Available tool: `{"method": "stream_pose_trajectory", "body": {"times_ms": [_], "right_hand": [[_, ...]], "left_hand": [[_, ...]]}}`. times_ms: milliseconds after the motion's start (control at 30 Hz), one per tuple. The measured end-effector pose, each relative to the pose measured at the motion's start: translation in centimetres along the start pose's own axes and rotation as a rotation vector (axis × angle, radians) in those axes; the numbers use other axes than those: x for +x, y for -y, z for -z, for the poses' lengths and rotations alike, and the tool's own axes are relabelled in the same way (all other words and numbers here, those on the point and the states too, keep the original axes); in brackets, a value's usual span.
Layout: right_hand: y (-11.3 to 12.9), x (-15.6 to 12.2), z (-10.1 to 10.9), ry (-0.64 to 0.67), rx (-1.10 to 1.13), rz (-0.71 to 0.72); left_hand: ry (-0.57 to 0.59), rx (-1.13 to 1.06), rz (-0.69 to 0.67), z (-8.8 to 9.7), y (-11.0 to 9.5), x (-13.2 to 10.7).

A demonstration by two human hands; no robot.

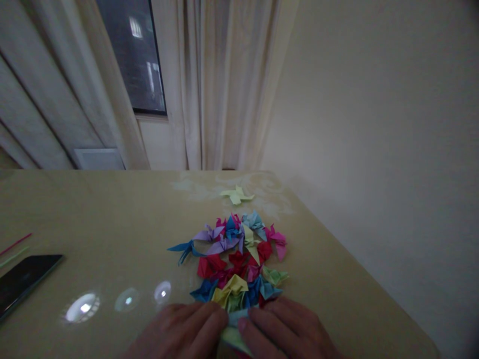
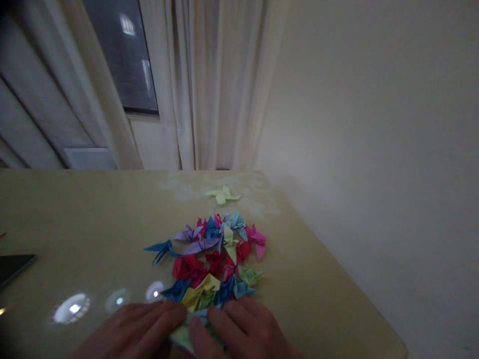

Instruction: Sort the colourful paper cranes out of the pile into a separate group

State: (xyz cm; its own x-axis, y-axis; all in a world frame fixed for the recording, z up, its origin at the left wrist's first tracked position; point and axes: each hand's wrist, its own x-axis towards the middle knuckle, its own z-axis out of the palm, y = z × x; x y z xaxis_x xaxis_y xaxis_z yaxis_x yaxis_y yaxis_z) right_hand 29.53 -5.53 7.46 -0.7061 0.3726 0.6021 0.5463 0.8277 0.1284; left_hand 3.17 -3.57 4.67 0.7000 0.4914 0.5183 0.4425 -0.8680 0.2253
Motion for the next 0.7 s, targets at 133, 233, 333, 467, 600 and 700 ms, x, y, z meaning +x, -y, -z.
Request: {"method": "stream_pose_trajectory", "body": {"times_ms": [133, 233, 333, 467, 600, 700], "right_hand": [[-4.2, 4.0, 2.4, -0.142, 0.088, -0.087], [-7.4, 7.2, 3.4, -0.19, 0.151, -0.203], [-9.7, 9.6, 4.4, -0.194, 0.227, -0.305], [-11.1, 10.8, 4.7, -0.183, 0.337, -0.409], [-11.6, 10.5, 4.1, -0.18, 0.442, -0.452], [-12.0, 10.3, 3.6, -0.151, 0.452, -0.472]], "left_hand": [[-0.028, -0.198, 0.26, 2.4, 1.3, 4.5], [-0.058, -0.344, 0.414, 4.5, 2.6, 8.3], [-0.113, -0.369, 0.422, 6.3, 4.0, 11.3], [-0.16, -0.329, 0.416, 7.2, 5.6, 13.5], [-0.138, -0.317, 0.39, 6.3, 6.9, 14.2], [-0.123, -0.342, 0.361, 5.5, 7.4, 14.3]]}}
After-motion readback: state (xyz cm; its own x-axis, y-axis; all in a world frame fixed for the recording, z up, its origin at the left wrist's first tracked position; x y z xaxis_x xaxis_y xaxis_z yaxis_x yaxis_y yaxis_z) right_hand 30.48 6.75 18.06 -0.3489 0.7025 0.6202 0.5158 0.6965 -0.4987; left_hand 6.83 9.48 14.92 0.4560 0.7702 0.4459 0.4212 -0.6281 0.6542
